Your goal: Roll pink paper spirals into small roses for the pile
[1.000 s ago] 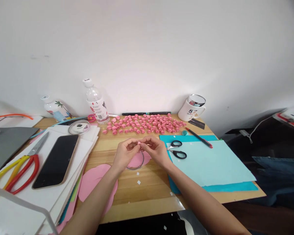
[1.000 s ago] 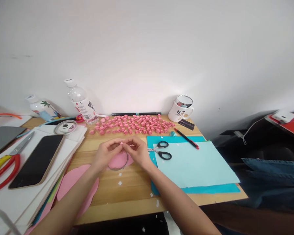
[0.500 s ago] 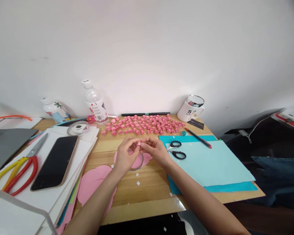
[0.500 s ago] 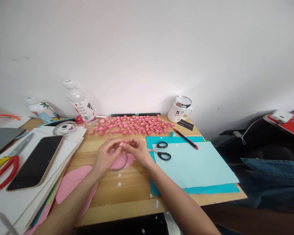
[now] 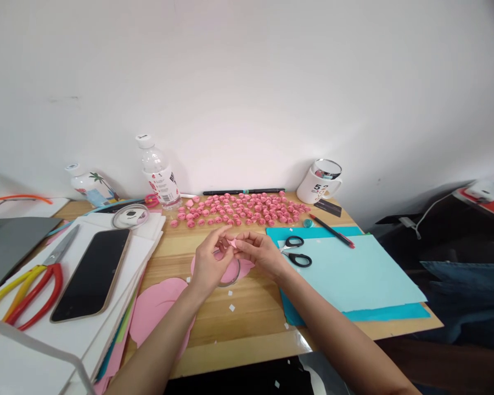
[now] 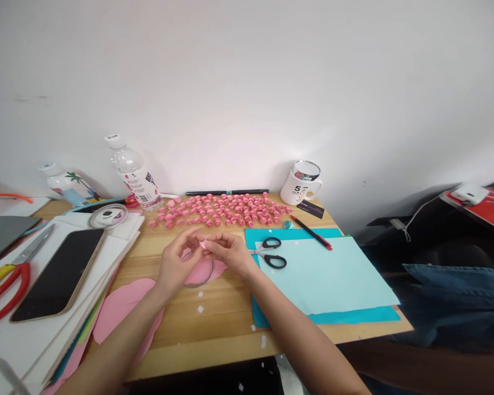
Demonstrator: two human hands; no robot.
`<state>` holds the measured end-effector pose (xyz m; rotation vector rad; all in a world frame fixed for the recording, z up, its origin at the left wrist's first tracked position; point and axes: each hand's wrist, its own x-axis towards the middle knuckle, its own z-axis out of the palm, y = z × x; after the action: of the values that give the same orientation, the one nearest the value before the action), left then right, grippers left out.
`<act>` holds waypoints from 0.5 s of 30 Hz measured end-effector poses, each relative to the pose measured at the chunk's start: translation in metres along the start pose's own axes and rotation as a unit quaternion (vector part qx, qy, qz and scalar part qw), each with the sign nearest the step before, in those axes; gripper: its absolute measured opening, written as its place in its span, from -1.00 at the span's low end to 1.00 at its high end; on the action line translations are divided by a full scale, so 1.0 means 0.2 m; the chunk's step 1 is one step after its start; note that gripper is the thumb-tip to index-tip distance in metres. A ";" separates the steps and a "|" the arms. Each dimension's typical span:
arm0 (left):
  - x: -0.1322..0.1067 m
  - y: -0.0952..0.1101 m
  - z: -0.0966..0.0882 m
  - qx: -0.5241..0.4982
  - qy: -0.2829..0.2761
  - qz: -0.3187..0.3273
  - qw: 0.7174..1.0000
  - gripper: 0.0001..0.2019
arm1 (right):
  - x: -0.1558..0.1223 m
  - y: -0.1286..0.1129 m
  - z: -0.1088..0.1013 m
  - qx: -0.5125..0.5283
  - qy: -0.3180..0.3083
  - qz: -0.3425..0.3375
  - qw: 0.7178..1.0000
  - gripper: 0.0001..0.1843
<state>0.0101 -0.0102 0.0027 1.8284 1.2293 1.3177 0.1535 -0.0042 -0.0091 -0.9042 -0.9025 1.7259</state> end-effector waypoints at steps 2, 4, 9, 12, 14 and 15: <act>0.00 0.00 0.00 -0.006 0.003 -0.010 1.000 -0.60 | 0.00 0.00 0.00 0.016 -0.001 0.011 1.000 -0.74; 0.00 0.00 0.00 0.010 0.015 0.001 1.000 -0.61 | 0.00 -0.01 0.00 0.022 -0.008 0.013 1.000 -0.74; -0.01 0.00 -0.01 0.069 0.025 0.072 0.995 -0.63 | 0.00 0.00 0.00 0.021 -0.009 0.005 1.000 -0.78; 0.00 0.00 0.00 0.067 0.019 0.077 0.995 -0.63 | 0.00 -0.01 0.00 0.041 -0.004 0.009 0.999 -0.79; 0.00 0.00 0.00 0.046 0.021 0.063 0.997 -0.66 | 0.00 -0.02 0.00 0.079 -0.005 0.017 0.997 -0.79; 0.00 0.00 0.00 0.030 0.023 0.050 0.998 -0.67 | 0.00 -0.03 -0.01 0.100 -0.010 0.019 0.995 -0.79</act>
<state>0.0095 -0.0105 0.0034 1.9341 1.2278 1.3977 0.1574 -0.0022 -0.0038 -0.7770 -0.7138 1.8235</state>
